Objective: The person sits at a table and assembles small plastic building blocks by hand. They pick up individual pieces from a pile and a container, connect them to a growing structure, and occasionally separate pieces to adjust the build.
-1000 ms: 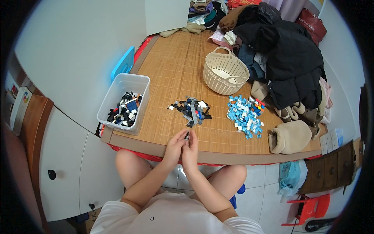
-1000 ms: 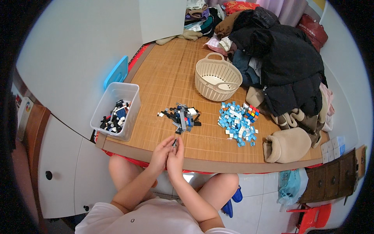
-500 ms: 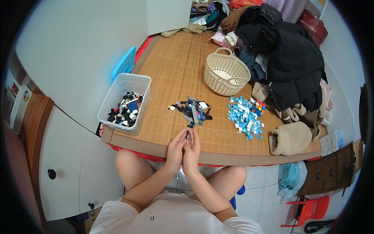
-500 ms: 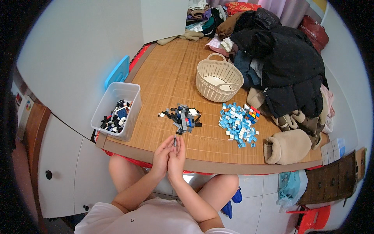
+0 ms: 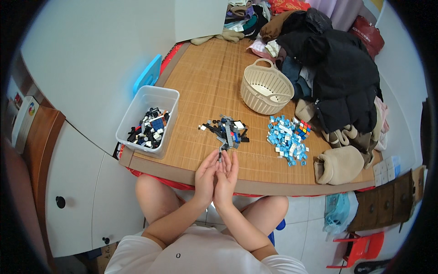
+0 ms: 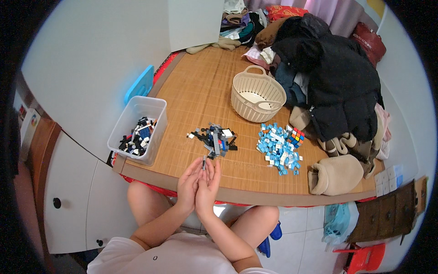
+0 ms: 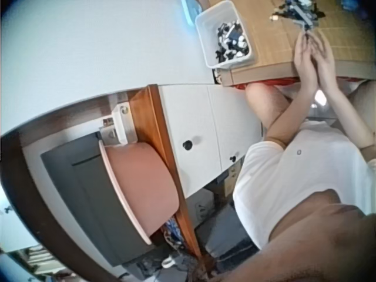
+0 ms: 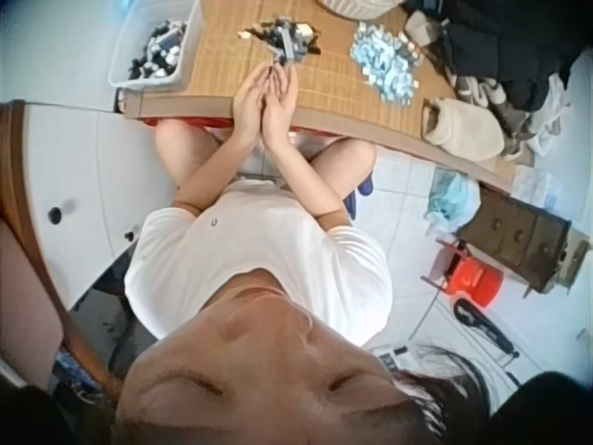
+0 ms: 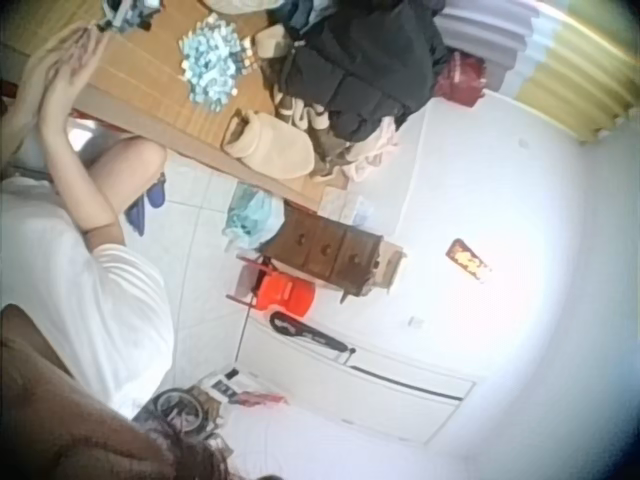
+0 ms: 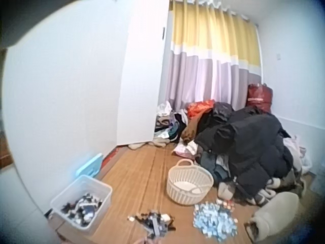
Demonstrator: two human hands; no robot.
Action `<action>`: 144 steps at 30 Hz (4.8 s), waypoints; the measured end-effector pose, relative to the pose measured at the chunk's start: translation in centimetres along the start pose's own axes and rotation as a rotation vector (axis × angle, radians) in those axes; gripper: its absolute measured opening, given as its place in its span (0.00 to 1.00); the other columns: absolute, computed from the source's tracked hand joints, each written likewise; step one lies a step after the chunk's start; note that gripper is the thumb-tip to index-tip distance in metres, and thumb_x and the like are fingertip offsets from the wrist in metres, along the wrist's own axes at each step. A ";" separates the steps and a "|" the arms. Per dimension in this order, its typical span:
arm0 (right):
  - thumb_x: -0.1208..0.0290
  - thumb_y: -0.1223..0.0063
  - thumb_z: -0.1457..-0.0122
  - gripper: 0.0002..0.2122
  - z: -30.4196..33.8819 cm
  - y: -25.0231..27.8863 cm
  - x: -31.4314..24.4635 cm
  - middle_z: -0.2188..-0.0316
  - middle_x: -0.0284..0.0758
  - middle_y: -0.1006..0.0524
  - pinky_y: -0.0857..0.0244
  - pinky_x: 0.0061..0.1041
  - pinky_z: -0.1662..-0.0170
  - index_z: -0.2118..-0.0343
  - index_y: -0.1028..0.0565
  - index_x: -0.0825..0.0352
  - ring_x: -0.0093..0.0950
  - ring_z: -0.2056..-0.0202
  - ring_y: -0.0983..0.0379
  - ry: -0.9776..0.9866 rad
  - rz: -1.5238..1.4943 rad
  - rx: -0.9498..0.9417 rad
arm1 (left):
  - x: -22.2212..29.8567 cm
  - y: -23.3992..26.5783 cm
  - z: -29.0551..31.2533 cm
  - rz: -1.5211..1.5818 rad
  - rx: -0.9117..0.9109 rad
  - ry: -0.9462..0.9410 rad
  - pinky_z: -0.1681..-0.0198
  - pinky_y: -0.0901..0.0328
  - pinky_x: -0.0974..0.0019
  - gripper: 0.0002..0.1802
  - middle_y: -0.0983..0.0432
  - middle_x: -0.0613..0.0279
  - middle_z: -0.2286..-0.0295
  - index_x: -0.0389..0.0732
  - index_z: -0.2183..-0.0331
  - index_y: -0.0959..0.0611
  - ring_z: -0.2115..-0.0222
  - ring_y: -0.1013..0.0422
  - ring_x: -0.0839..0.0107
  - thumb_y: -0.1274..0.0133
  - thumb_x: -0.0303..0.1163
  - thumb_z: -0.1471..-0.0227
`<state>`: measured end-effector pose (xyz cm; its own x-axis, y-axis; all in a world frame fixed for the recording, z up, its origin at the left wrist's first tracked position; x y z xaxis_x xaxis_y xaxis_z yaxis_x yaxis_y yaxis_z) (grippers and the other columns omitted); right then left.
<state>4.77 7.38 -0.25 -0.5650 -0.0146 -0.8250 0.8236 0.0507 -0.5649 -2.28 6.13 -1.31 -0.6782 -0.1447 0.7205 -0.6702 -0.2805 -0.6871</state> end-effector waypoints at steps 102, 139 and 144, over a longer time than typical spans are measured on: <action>0.90 0.70 0.51 0.26 -3.0 3.6 3.6 0.46 0.44 0.40 0.48 0.24 0.44 0.45 0.44 0.74 0.30 0.46 0.42 -0.183 0.369 -0.033 | -4.2 0.9 -2.1 0.055 0.110 0.199 0.42 0.54 0.66 0.27 0.48 0.51 0.45 0.30 0.45 0.45 0.43 0.50 0.66 0.64 0.25 0.47; 0.87 0.71 0.47 0.24 0.3 -10.2 -1.7 0.44 0.43 0.42 0.53 0.25 0.41 0.45 0.44 0.73 0.30 0.43 0.47 -0.053 0.213 -0.336 | 10.4 -0.5 1.2 0.118 0.058 -0.217 0.39 0.63 0.64 0.29 0.56 0.49 0.42 0.29 0.44 0.48 0.40 0.61 0.63 0.69 0.30 0.47; 0.87 0.70 0.46 0.23 0.8 -15.0 -0.4 0.45 0.42 0.41 0.52 0.25 0.42 0.45 0.44 0.73 0.29 0.43 0.46 -0.063 0.203 -0.462 | 14.8 1.5 1.6 0.121 0.090 -0.340 0.38 0.64 0.63 0.29 0.56 0.49 0.42 0.30 0.44 0.47 0.40 0.61 0.63 0.69 0.30 0.47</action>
<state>-7.27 5.80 8.56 -0.3799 -0.0187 -0.9248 0.8003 0.4948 -0.3387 -12.90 2.08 8.47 -0.6019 -0.4850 0.6345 -0.5515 -0.3222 -0.7694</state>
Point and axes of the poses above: each hand's wrist, its own z-axis away from the middle knuckle, its own y-axis out of the back of the hand, x = y × z, the point moved 9 cm from there along -z, towards the middle knuckle
